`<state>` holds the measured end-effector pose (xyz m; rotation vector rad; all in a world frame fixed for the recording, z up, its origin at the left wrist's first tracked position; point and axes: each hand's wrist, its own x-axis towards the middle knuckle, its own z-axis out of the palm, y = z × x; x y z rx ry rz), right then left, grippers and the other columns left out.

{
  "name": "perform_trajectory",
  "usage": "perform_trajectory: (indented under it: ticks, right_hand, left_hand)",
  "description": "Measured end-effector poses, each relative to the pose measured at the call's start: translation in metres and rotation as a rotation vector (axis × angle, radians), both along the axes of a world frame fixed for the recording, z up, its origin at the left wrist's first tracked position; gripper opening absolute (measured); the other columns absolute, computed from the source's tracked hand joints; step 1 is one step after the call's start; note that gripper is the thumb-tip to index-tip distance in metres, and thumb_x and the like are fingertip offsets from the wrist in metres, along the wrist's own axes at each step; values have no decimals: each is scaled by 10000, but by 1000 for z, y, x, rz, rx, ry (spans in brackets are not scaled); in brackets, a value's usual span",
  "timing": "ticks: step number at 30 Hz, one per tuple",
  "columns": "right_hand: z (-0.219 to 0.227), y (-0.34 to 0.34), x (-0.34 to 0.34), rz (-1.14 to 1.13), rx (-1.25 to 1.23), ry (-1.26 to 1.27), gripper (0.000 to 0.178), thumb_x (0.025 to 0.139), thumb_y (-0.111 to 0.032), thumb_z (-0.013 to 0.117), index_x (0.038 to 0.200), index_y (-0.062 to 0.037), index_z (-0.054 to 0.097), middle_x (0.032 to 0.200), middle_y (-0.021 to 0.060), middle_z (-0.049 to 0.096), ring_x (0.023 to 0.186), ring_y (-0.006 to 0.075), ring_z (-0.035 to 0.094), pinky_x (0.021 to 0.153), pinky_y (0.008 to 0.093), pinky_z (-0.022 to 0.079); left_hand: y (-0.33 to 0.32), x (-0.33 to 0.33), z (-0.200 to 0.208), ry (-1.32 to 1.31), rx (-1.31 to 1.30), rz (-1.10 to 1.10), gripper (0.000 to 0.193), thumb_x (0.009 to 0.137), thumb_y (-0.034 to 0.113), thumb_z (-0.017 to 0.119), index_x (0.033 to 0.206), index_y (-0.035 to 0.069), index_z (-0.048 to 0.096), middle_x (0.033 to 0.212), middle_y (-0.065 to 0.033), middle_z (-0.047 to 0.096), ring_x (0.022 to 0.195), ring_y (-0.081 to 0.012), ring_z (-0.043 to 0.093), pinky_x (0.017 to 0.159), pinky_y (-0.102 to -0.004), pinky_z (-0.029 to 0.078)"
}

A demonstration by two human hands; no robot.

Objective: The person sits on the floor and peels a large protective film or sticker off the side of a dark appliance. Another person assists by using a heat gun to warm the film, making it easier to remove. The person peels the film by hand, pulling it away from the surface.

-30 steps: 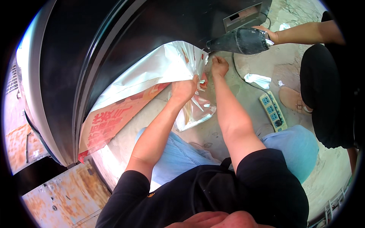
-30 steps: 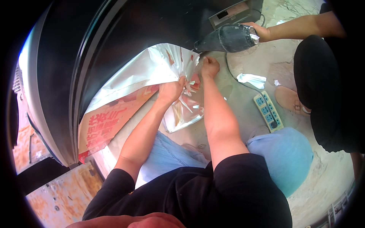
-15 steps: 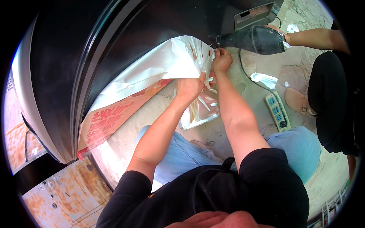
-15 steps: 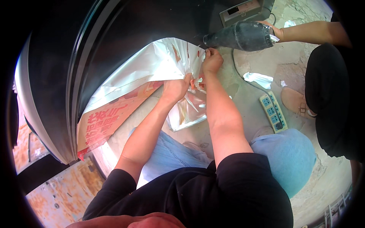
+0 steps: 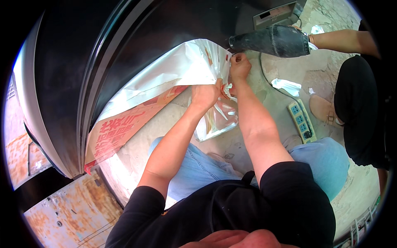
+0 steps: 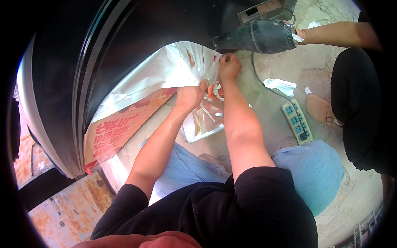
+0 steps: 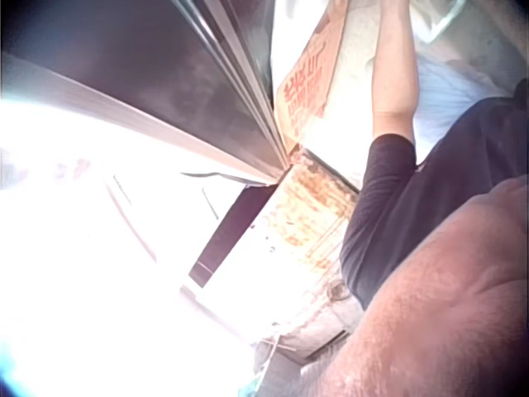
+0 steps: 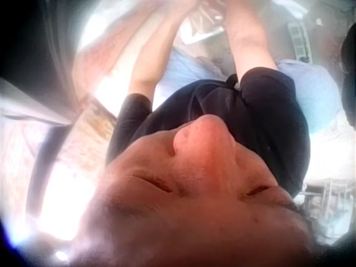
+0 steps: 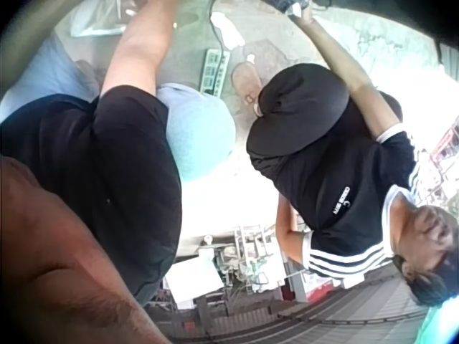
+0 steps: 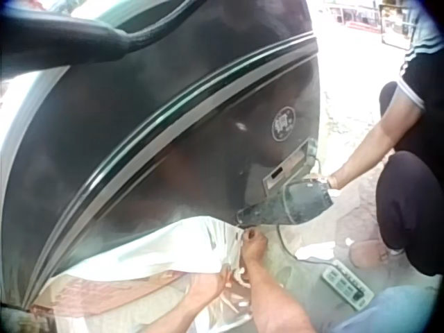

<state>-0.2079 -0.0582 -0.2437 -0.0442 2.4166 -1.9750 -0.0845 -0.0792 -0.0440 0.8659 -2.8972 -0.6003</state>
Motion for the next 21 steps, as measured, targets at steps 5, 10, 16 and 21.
perform_trajectory:
  ticks: [5, 10, 16, 21]
  right_hand:
    - [6, 3, 7, 8, -11, -50, 91, 796, -114, 703, 823, -27, 712, 755, 129, 716, 709, 274, 709, 698, 378, 545]
    - [3, 7, 14, 18, -88, -69, 110, 828, -124, 708, 839, -15, 716, 763, 131, 719, 711, 251, 713, 714, 384, 545]
    - [-36, 6, -8, -216, -839, -661, 106, 924, -45, 647, 966, 43, 688, 839, 123, 721, 755, 216, 720, 676, 321, 607]
    - [-25, -7, -24, -137, -744, -661, 122, 943, -33, 632, 1033, 44, 662, 910, 127, 713, 783, 221, 722, 689, 312, 621]
  left_hand:
    - [1, -1, 1, -27, 41, 13, 464, 884, 228, 636, 1259, -33, 555, 1113, -264, 645, 1035, -454, 601, 931, -495, 467]
    - [-2, 2, -6, 73, -55, -40, 471, 881, 218, 640, 1266, -36, 547, 1159, -282, 618, 1094, -452, 575, 965, -497, 445]
    - [0, -2, -1, -37, 41, -1, 539, 879, 240, 654, 1301, -56, 496, 1118, -309, 627, 1029, -494, 597, 926, -502, 467]
    - [-1, 2, -2, -11, 29, 51, 430, 887, 249, 662, 1177, -57, 575, 1046, -292, 648, 984, -478, 613, 884, -504, 488]
